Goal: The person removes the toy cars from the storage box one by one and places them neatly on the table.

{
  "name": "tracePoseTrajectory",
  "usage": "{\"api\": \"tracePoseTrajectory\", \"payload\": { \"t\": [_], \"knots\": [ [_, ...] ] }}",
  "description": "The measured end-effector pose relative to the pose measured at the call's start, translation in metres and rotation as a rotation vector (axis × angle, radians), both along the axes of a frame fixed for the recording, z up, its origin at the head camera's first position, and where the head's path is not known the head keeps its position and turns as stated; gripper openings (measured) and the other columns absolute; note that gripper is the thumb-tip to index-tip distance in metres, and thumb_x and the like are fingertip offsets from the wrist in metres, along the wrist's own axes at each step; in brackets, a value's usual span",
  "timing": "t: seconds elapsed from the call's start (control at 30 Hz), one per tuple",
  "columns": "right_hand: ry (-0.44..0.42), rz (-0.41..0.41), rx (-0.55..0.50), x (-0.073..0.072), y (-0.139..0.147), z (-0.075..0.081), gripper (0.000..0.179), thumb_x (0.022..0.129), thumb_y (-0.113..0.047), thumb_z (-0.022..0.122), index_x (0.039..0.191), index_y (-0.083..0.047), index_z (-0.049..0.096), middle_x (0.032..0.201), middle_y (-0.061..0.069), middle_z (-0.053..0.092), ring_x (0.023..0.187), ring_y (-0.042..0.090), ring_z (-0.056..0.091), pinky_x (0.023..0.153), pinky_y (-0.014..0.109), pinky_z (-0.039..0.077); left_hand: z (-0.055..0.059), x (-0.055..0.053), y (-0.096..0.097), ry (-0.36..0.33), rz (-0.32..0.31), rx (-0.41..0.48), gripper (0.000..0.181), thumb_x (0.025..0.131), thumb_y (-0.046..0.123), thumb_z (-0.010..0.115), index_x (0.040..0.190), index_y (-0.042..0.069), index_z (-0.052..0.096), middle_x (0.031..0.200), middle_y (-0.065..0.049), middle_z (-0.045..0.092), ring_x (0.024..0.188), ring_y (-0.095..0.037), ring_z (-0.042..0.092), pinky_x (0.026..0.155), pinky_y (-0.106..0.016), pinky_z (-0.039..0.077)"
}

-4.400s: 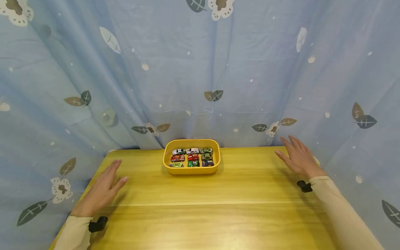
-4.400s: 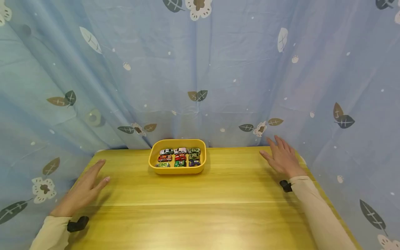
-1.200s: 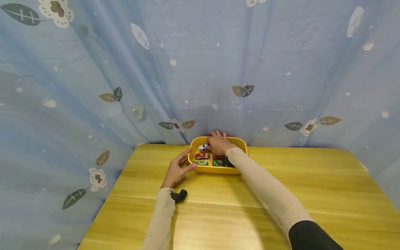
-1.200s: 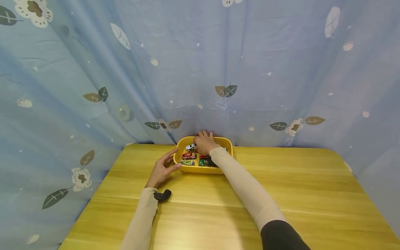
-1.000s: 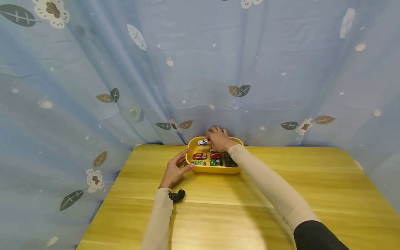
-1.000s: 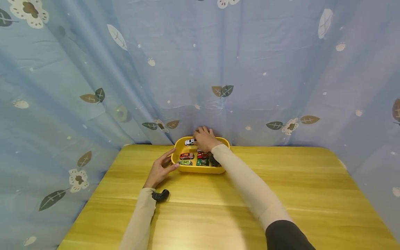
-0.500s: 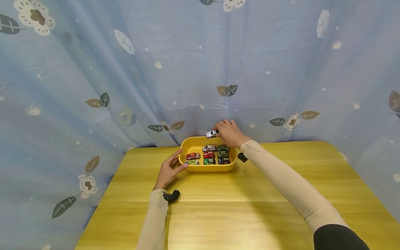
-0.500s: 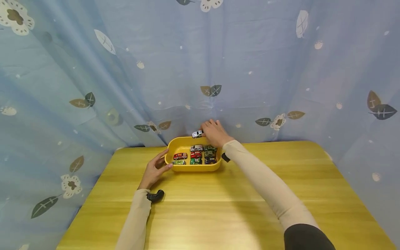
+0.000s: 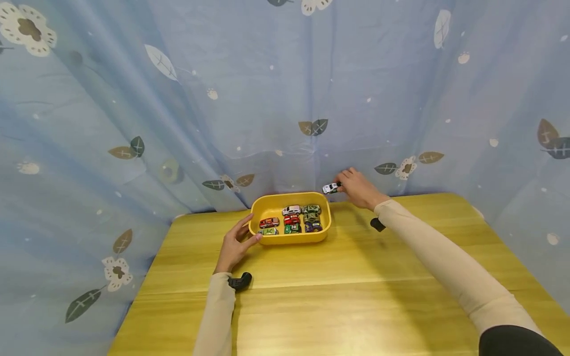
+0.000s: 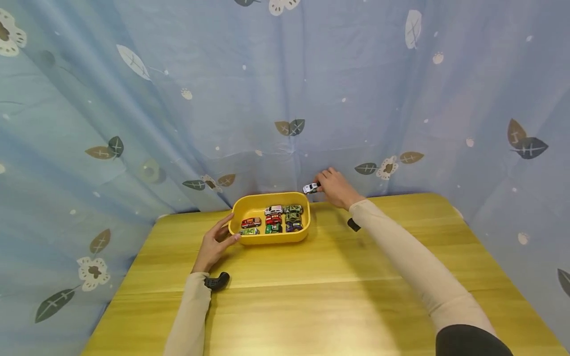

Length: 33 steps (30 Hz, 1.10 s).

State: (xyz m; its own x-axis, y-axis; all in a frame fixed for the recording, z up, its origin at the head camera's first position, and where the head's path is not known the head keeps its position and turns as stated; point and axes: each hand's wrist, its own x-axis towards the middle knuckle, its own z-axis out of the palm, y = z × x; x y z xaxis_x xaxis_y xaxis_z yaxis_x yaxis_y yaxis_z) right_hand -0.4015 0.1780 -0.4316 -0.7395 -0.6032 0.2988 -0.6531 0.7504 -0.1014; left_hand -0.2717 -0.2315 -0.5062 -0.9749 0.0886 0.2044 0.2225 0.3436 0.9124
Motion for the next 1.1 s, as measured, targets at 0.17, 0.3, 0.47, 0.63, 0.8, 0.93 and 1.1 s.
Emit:
{"api": "tracePoseTrajectory", "payload": {
  "t": [0.17,0.3,0.47,0.63,0.8,0.93,1.1],
  "knots": [
    [-0.032,-0.042,0.002,0.001,0.024,-0.019,0.020,0.107,-0.012,0.064,0.121,0.002,0.067,0.119,0.021,0.068,0.109,0.040,0.059,0.097,0.055,0.052,0.005,0.002,-0.001,0.006,-0.005,0.006,0.075,0.093,0.017,0.084,0.159,0.006,0.049,0.156,-0.027,0.053,0.142,-0.044,0.056,0.121,-0.057,0.042],
    [-0.001,-0.042,-0.005,0.001,0.035,-0.036,0.017,0.104,-0.008,0.068,0.116,0.003,0.069,0.114,0.021,0.071,0.106,0.041,0.061,0.096,0.057,0.053,0.004,-0.001,-0.003,0.010,-0.006,0.020,0.076,0.093,0.017,0.085,0.159,0.006,0.049,0.159,-0.025,0.051,0.142,-0.044,0.055,0.121,-0.058,0.042],
    [0.008,-0.051,-0.027,0.003,0.041,-0.060,0.017,0.102,-0.008,0.069,0.116,0.002,0.071,0.112,0.020,0.073,0.104,0.040,0.062,0.093,0.057,0.054,-0.002,-0.004,-0.003,-0.027,0.006,0.057,0.076,0.092,0.016,0.086,0.159,0.008,0.050,0.163,-0.018,0.049,0.145,-0.043,0.053,0.124,-0.057,0.039],
    [-0.068,-0.097,-0.029,0.007,0.043,-0.078,0.019,0.104,-0.010,0.067,0.119,0.002,0.071,0.115,0.020,0.072,0.105,0.039,0.061,0.097,0.058,0.053,-0.006,-0.003,0.001,-0.042,0.022,0.070,0.075,0.092,0.015,0.085,0.159,0.011,0.051,0.163,-0.015,0.049,0.146,-0.041,0.053,0.125,-0.058,0.037],
    [-0.104,-0.141,-0.004,0.006,0.045,-0.080,0.022,0.103,-0.011,0.069,0.121,0.001,0.072,0.118,0.020,0.072,0.111,0.039,0.061,0.102,0.057,0.052,-0.004,0.000,0.002,-0.035,0.011,0.048,0.075,0.093,0.016,0.084,0.159,0.010,0.050,0.163,-0.018,0.048,0.146,-0.043,0.053,0.125,-0.058,0.037],
    [-0.124,-0.114,0.015,0.004,0.044,-0.075,0.023,0.102,-0.012,0.071,0.121,0.001,0.072,0.118,0.020,0.072,0.113,0.040,0.062,0.103,0.059,0.052,-0.012,-0.005,-0.003,-0.027,0.013,0.018,0.076,0.093,0.017,0.085,0.159,0.009,0.050,0.162,-0.019,0.049,0.144,-0.042,0.054,0.123,-0.057,0.040],
    [-0.113,-0.068,0.037,0.000,0.044,-0.068,0.024,0.096,-0.012,0.079,0.117,-0.001,0.074,0.116,0.018,0.074,0.109,0.040,0.064,0.100,0.059,0.054,-0.027,-0.017,-0.009,-0.017,0.025,0.003,0.076,0.093,0.017,0.085,0.160,0.013,0.049,0.164,-0.015,0.048,0.145,-0.040,0.055,0.123,-0.057,0.040]
  ]
}}
